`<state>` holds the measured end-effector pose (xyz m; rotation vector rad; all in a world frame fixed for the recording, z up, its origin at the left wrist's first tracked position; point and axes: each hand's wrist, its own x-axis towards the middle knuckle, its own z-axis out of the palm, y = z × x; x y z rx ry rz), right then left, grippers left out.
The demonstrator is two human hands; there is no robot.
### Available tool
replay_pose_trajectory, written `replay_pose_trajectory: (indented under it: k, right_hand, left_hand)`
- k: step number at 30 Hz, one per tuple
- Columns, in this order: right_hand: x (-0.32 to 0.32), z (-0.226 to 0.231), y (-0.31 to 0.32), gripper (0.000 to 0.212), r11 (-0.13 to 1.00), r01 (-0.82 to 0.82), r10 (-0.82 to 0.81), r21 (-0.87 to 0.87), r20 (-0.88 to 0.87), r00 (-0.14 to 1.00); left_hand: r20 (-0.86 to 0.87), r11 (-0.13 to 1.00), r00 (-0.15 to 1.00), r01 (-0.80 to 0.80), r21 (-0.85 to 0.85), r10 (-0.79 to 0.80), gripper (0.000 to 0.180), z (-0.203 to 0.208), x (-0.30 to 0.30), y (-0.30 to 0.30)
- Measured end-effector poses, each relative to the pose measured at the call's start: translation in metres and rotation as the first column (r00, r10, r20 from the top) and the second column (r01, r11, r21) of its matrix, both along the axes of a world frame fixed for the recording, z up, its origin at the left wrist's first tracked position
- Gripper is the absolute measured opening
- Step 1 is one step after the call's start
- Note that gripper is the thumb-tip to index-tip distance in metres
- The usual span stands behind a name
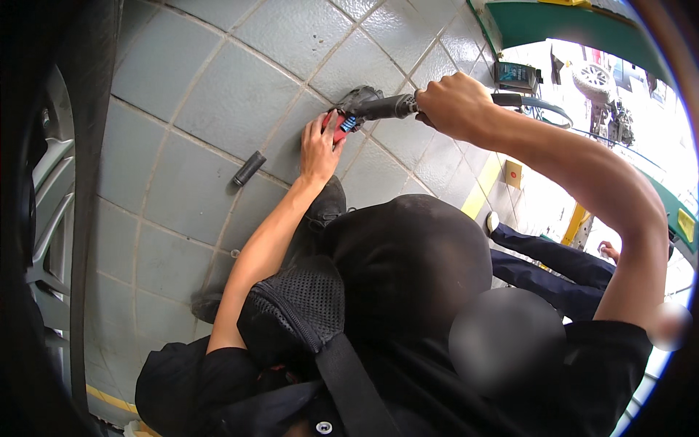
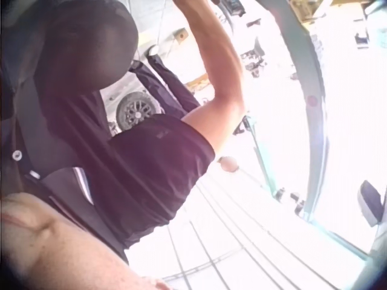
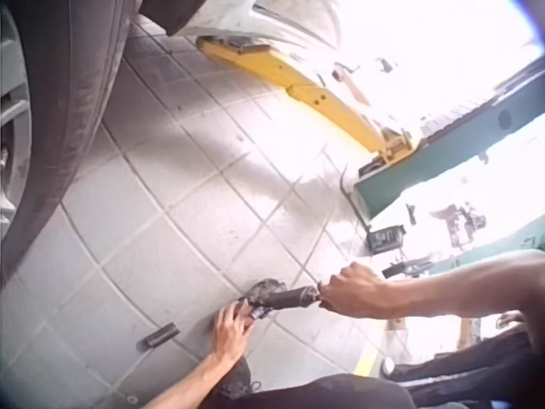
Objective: The person lifts a tire and mounts it onto a car wheel hub. They then hand-tighten several lug nuts before using a pneumatic impact wrench to fully tighten them.
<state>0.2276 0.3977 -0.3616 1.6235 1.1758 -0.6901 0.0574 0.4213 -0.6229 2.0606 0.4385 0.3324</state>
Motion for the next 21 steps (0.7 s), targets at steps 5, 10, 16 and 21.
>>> replay_pose_trajectory:
  k: [5,10,16,21]
  right_hand:
    - [0.007,-0.007,0.015,0.038,0.997,0.082,-0.081,-0.012,0.051,0.995]
    - [0.001,-0.014,0.07,0.05,0.987,-0.129,0.11,0.094,0.178,0.978]
    - [0.009,-0.013,0.012,0.047,1.0,-0.017,0.017,0.009,-0.033,0.999]
    - [0.006,-0.039,0.002,0.044,0.983,0.131,-0.131,-0.127,0.004,0.991]
  left_hand:
    - [0.006,1.0,1.0,-0.004,-0.03,0.004,0.063,-0.002,0.0,-0.003]
    - [-0.049,1.0,0.999,-0.017,-0.008,0.016,0.064,0.001,0.003,0.003]
    - [-0.087,0.988,0.995,0.068,0.14,-0.056,0.075,0.006,-0.008,0.004]
    - [0.007,0.938,0.995,0.088,0.337,-0.096,0.081,0.015,-0.032,0.035]
